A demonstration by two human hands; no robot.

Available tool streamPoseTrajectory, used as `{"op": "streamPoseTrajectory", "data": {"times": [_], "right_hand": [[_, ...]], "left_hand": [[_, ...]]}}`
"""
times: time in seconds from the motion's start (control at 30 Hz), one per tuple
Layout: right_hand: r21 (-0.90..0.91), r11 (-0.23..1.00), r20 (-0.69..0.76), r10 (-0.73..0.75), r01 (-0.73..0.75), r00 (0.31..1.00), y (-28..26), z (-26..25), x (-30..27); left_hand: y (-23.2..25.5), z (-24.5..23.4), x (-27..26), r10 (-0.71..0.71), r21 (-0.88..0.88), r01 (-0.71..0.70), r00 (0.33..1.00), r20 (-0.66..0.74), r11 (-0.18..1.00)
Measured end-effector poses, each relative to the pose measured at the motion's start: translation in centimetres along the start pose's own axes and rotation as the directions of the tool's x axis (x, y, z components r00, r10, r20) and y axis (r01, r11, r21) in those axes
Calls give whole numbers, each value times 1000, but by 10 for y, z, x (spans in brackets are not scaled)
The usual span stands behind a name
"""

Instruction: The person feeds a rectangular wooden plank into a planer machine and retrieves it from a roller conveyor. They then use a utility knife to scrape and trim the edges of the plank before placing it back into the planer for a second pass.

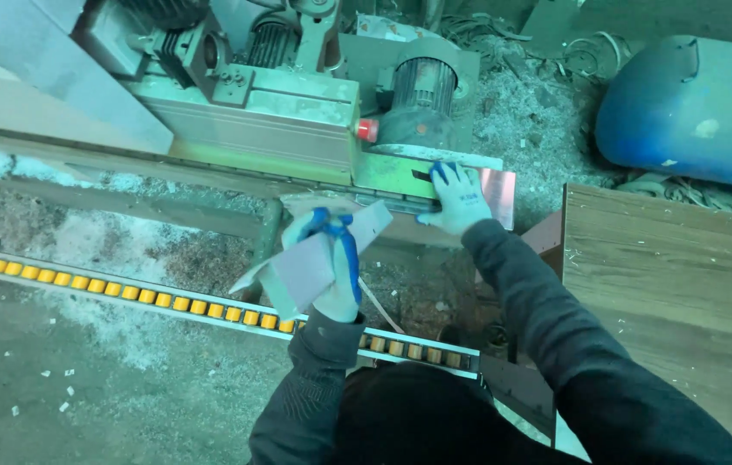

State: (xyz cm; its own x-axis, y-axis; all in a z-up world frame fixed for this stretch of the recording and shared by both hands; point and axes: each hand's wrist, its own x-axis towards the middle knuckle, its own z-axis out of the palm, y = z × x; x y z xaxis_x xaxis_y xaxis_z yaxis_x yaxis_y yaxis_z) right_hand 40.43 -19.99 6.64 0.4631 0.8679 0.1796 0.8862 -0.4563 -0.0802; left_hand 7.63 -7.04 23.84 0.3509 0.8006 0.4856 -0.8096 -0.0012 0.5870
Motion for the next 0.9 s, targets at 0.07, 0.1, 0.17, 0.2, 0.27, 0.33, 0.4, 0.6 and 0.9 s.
{"op": "streamPoseTrajectory", "data": {"times": [0.07, 0.1, 0.17, 0.2, 0.27, 0.33, 0.4, 0.6, 0.9], "right_hand": [[-64, 998, -7, -5, 4, 1000, 7, 21, -17], [-128, 992, -6, -2, 1, 1000, 12, 31, -27], [-183, 983, -105, -31, 12, 994, 36, 59, -32], [-235, 972, -198, -59, 11, 978, 49, 73, -37], [-221, 975, -202, -39, -6, 979, 65, 83, -33], [-207, 978, -207, -14, -30, 978, 59, 75, -38], [398, 851, -35, 386, -342, 922, 35, 46, -42], [989, 143, 0, 269, -40, 963, -85, -172, -89], [365, 927, -302, 35, 82, 953, -136, -388, -104]], "left_hand": [[6, -9, -2, 13, 96, -9, 999, -40, 995], [9, -13, -5, 20, 189, -4, 996, -83, 982], [-14, -54, -13, -70, 4, 70, 997, 14, 998], [-25, -73, -19, -145, -171, 165, 981, 127, 971], [-25, -64, -23, -147, -106, 160, 982, 120, 981], [-27, -50, -28, -151, -43, 156, 982, 117, 987], [-34, -29, -26, -156, 147, 139, 981, 112, 979], [-63, 3, -31, -109, 618, -24, 978, 177, 786], [9, 113, 6, -156, 589, -110, 911, 382, 801]]}}
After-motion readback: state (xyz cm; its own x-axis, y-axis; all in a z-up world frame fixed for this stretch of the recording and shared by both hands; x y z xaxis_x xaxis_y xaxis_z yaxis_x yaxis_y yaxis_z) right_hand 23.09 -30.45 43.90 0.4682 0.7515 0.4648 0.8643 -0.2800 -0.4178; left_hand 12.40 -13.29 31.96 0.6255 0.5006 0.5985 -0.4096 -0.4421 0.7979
